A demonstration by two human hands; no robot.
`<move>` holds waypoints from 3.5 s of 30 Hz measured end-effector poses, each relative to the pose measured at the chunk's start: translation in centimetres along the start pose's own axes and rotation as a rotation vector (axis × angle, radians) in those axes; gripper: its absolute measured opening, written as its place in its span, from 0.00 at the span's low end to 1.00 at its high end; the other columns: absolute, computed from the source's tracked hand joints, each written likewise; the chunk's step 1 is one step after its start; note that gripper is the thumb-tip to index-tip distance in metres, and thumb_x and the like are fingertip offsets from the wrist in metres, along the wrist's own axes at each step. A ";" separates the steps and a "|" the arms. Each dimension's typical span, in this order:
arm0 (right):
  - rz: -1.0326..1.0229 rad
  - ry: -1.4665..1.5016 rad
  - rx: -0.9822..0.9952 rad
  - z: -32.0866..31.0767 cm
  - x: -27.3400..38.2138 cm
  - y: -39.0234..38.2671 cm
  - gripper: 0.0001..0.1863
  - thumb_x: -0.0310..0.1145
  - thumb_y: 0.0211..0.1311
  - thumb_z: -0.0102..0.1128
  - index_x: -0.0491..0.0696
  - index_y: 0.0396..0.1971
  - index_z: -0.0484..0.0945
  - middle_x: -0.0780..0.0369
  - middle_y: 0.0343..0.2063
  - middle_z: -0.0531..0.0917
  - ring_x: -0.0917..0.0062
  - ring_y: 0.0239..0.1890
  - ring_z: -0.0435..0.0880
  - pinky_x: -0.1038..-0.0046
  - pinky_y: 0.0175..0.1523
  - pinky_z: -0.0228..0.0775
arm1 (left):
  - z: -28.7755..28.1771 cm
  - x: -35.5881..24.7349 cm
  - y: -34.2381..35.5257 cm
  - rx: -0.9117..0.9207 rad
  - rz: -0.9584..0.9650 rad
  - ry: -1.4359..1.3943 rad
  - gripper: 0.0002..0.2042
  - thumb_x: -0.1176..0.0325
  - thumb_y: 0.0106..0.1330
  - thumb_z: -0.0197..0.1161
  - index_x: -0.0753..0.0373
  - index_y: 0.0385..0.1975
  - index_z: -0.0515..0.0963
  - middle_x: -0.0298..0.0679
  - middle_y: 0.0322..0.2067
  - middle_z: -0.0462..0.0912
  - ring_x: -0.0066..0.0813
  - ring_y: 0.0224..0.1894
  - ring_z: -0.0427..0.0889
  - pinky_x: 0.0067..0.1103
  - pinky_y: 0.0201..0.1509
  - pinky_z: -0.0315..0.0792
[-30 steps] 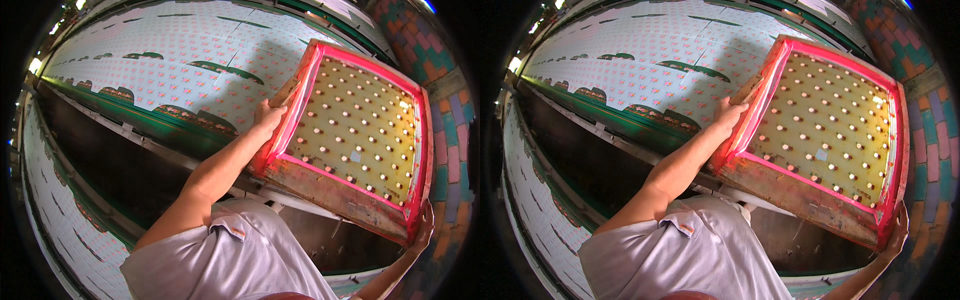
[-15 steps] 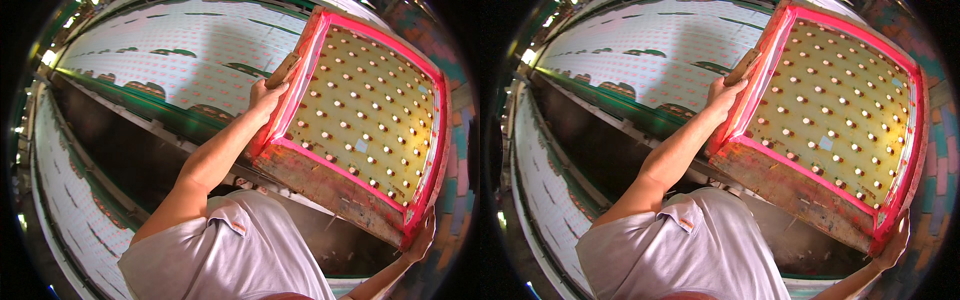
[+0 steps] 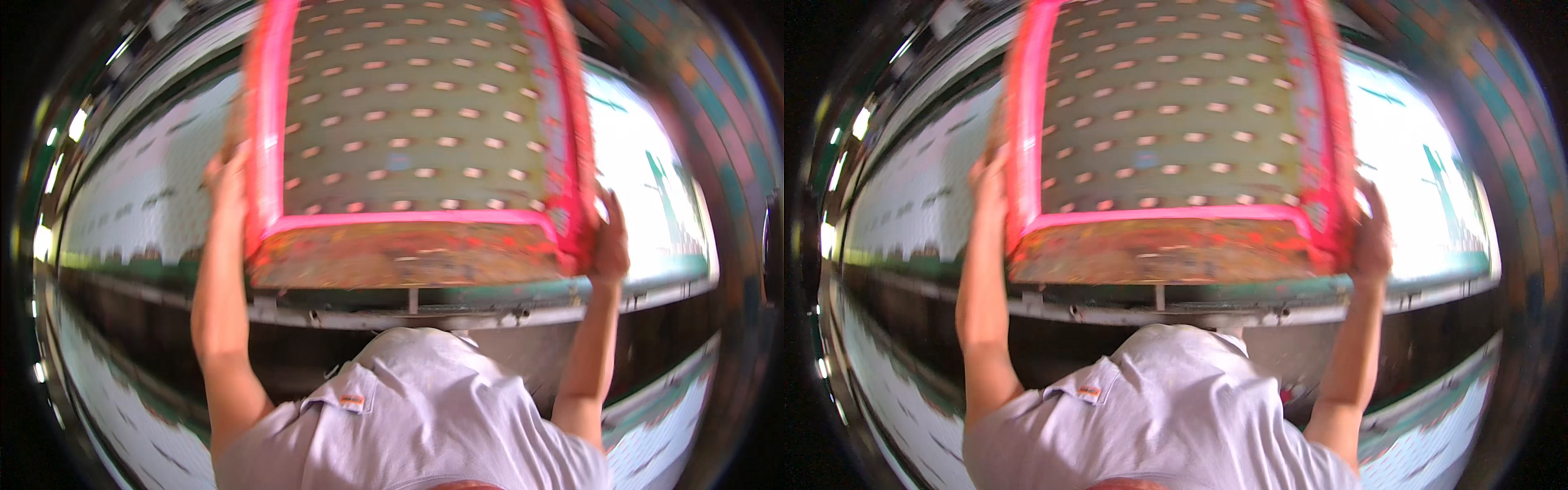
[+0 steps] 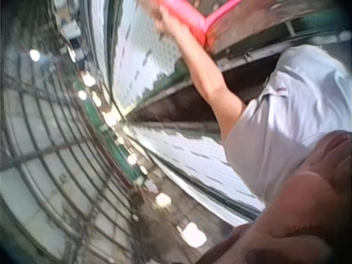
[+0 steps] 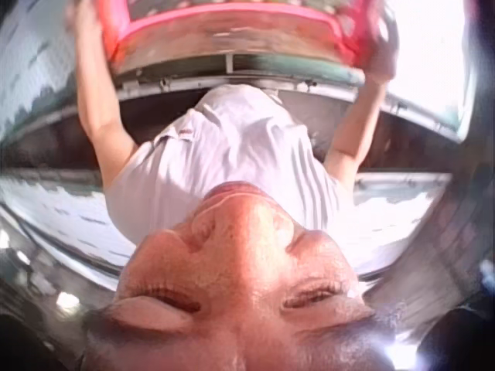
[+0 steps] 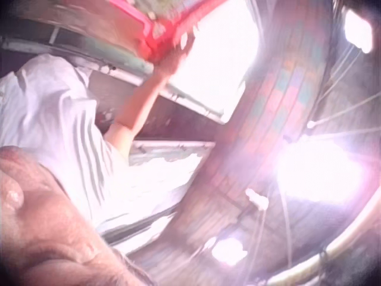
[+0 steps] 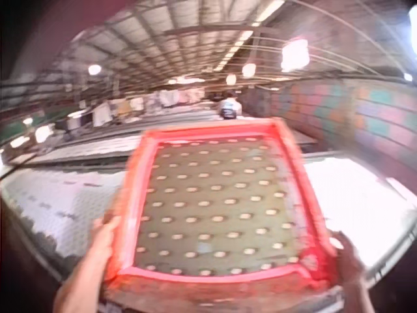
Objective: The person uses a pink-framed screen and a squeegee to apply pink ink onto a patterned fabric laid on a table. They repeatedly pull the squeegee across the screen, lift and reposition the screen, and continue printing the same pattern across the fabric.
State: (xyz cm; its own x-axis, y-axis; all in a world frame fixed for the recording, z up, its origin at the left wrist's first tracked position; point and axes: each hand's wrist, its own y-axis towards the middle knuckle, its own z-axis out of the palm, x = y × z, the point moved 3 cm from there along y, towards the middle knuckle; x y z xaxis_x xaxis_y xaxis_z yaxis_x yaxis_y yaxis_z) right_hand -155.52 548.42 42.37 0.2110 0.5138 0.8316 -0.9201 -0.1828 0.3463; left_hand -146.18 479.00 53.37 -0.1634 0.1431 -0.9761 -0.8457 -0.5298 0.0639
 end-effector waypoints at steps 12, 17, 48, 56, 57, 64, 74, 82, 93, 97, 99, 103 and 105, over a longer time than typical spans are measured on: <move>0.340 0.151 -0.251 -5.6 -9.0 0.5 0.31 0.47 0.76 0.58 0.43 0.70 0.81 0.59 0.61 0.82 0.73 0.63 0.80 0.67 0.72 0.68 | 0.3 4.8 3.9 -0.283 -0.013 0.657 0.26 0.55 0.74 0.77 0.70 0.61 0.86 0.47 0.55 0.89 0.36 0.52 0.89 0.32 0.59 0.83; 0.321 -0.070 -0.221 -2.3 -10.6 0.4 0.31 0.48 0.76 0.57 0.42 0.68 0.83 0.58 0.62 0.84 0.71 0.67 0.76 0.65 0.77 0.60 | -4.3 6.0 4.0 -0.390 -0.061 0.722 0.25 0.56 0.74 0.77 0.70 0.60 0.86 0.44 0.53 0.90 0.31 0.51 0.90 0.29 0.57 0.84; 0.239 -0.150 -0.152 -1.7 -9.9 1.8 0.31 0.49 0.73 0.61 0.43 0.67 0.84 0.48 0.68 0.76 0.60 0.77 0.68 0.56 0.84 0.51 | -2.9 5.4 4.4 -0.473 -0.029 0.736 0.26 0.53 0.72 0.78 0.70 0.58 0.87 0.46 0.54 0.90 0.38 0.52 0.90 0.34 0.59 0.84; 0.250 -0.113 -0.092 -3.4 -13.2 3.2 0.31 0.48 0.73 0.62 0.42 0.67 0.84 0.48 0.70 0.75 0.60 0.77 0.68 0.56 0.84 0.50 | -3.6 4.5 3.1 -0.485 0.018 0.727 0.23 0.57 0.76 0.75 0.70 0.60 0.86 0.43 0.54 0.89 0.34 0.53 0.89 0.31 0.60 0.82; 0.250 -0.105 -0.076 -3.4 -13.3 3.5 0.30 0.46 0.73 0.62 0.42 0.67 0.84 0.48 0.70 0.75 0.60 0.78 0.68 0.57 0.84 0.51 | -3.7 4.5 2.9 -0.519 -0.007 0.715 0.22 0.58 0.77 0.73 0.70 0.61 0.86 0.43 0.55 0.89 0.33 0.54 0.88 0.30 0.62 0.81; 0.254 -0.082 -0.104 -3.6 -13.4 4.4 0.29 0.44 0.74 0.61 0.40 0.66 0.84 0.48 0.70 0.76 0.60 0.77 0.71 0.57 0.84 0.53 | -4.0 5.7 3.2 -0.488 0.001 0.673 0.23 0.59 0.77 0.74 0.69 0.62 0.85 0.43 0.57 0.89 0.32 0.54 0.88 0.29 0.61 0.81; 0.161 -0.202 -0.178 -1.9 -11.1 3.3 0.29 0.46 0.72 0.61 0.40 0.62 0.87 0.48 0.68 0.80 0.60 0.71 0.75 0.58 0.80 0.57 | -3.8 7.4 4.4 -0.472 0.003 0.633 0.23 0.58 0.75 0.75 0.69 0.60 0.85 0.44 0.56 0.89 0.34 0.54 0.88 0.30 0.60 0.82; 0.129 -0.261 -0.194 -1.0 -10.4 2.5 0.28 0.46 0.72 0.61 0.41 0.62 0.87 0.49 0.66 0.81 0.61 0.72 0.74 0.59 0.81 0.54 | -4.5 6.6 5.2 -0.528 -0.044 0.766 0.27 0.54 0.74 0.76 0.69 0.63 0.86 0.43 0.55 0.89 0.34 0.53 0.89 0.31 0.60 0.82; 0.178 -0.214 -0.120 -2.1 -11.1 5.5 0.29 0.47 0.74 0.61 0.41 0.64 0.86 0.47 0.69 0.79 0.59 0.75 0.72 0.57 0.82 0.55 | -4.5 6.6 3.2 -0.511 -0.009 0.629 0.24 0.57 0.75 0.76 0.68 0.61 0.86 0.44 0.56 0.89 0.34 0.53 0.89 0.31 0.60 0.83; 0.203 -0.218 -0.111 -2.3 -11.9 5.9 0.29 0.46 0.74 0.62 0.41 0.64 0.86 0.47 0.69 0.79 0.59 0.75 0.72 0.57 0.82 0.55 | -4.6 6.1 3.4 -0.531 -0.001 0.653 0.22 0.60 0.75 0.76 0.68 0.61 0.86 0.43 0.56 0.90 0.33 0.54 0.88 0.30 0.61 0.82; 0.213 -0.222 -0.123 -2.3 -12.1 6.2 0.28 0.46 0.73 0.62 0.41 0.63 0.86 0.48 0.69 0.79 0.59 0.75 0.73 0.57 0.82 0.55 | -4.8 6.3 3.7 -0.522 0.010 0.650 0.22 0.60 0.75 0.75 0.69 0.61 0.87 0.42 0.56 0.90 0.33 0.55 0.88 0.30 0.61 0.81; 0.190 -0.274 -0.131 -1.9 -11.6 6.1 0.28 0.45 0.73 0.60 0.40 0.62 0.87 0.48 0.68 0.81 0.61 0.74 0.74 0.58 0.82 0.56 | -5.0 6.8 4.3 -0.480 0.058 0.629 0.21 0.60 0.75 0.76 0.69 0.60 0.87 0.41 0.56 0.90 0.30 0.56 0.87 0.29 0.62 0.79; 0.132 -0.274 -0.143 -1.8 -10.9 5.7 0.28 0.44 0.73 0.59 0.39 0.62 0.86 0.49 0.67 0.81 0.62 0.73 0.75 0.59 0.82 0.56 | -4.6 7.0 4.7 -0.463 0.070 0.606 0.21 0.60 0.74 0.77 0.69 0.59 0.87 0.40 0.55 0.91 0.28 0.55 0.87 0.28 0.62 0.79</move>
State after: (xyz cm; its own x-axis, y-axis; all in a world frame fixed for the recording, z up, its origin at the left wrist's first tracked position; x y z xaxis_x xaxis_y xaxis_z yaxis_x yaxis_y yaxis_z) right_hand -163.65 543.28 34.49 0.1504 0.2453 0.9577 -0.9782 -0.1031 0.1800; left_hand -148.97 473.62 45.86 0.2116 -0.3166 -0.9247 -0.5226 -0.8361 0.1666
